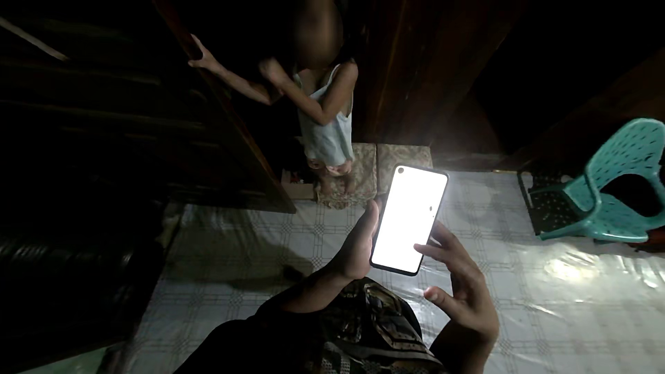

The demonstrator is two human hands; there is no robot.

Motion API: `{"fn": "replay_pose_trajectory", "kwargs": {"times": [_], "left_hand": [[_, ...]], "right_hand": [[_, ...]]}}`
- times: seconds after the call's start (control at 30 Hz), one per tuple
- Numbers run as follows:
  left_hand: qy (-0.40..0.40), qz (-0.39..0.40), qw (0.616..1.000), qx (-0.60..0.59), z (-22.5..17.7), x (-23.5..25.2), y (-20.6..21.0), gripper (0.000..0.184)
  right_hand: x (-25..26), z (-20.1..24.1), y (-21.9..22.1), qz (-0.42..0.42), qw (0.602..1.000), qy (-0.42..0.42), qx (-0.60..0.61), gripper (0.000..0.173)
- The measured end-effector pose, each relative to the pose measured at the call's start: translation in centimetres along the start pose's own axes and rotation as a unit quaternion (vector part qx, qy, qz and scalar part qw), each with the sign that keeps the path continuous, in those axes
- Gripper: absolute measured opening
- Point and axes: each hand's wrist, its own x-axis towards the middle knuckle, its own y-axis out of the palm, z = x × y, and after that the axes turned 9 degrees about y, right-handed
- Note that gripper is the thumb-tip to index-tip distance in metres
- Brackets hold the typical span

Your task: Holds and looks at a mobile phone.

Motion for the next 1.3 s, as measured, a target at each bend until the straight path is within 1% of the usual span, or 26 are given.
{"fn": "replay_pose_trajectory", "kwargs": {"times": [0.17,0.3,0.53,0.83,1.3], "left_hand": [[0.002,0.003,1.000,0.006,-0.1,-0.3,0.1,0.077],[0.004,-0.002,1.000,0.011,-0.2,-0.6,0.0,0.076],[0.004,-0.016,1.000,0.015,-0.7,-1.2,0.2,0.075],[0.010,-0.003,1.000,0.006,-0.8,-1.7,-0.1,0.076],[0.014,-0.008,1.000,0.008,-0.9,-2.2,-0.1,0.076]], "right_hand": [[-0.3,0.1,0.0,0.005,1.000,-0.003,0.004,0.048],[-0.4,0.2,0.1,0.008,1.000,-0.008,0.003,0.045],[-0.3,0.4,0.3,0.019,1.000,-0.017,0.004,0.045],[-0.5,0.5,0.7,0.019,1.000,-0.019,-0.001,0.045],[-0.7,0.7,1.2,0.018,1.000,-0.026,-0.002,0.043]]}}
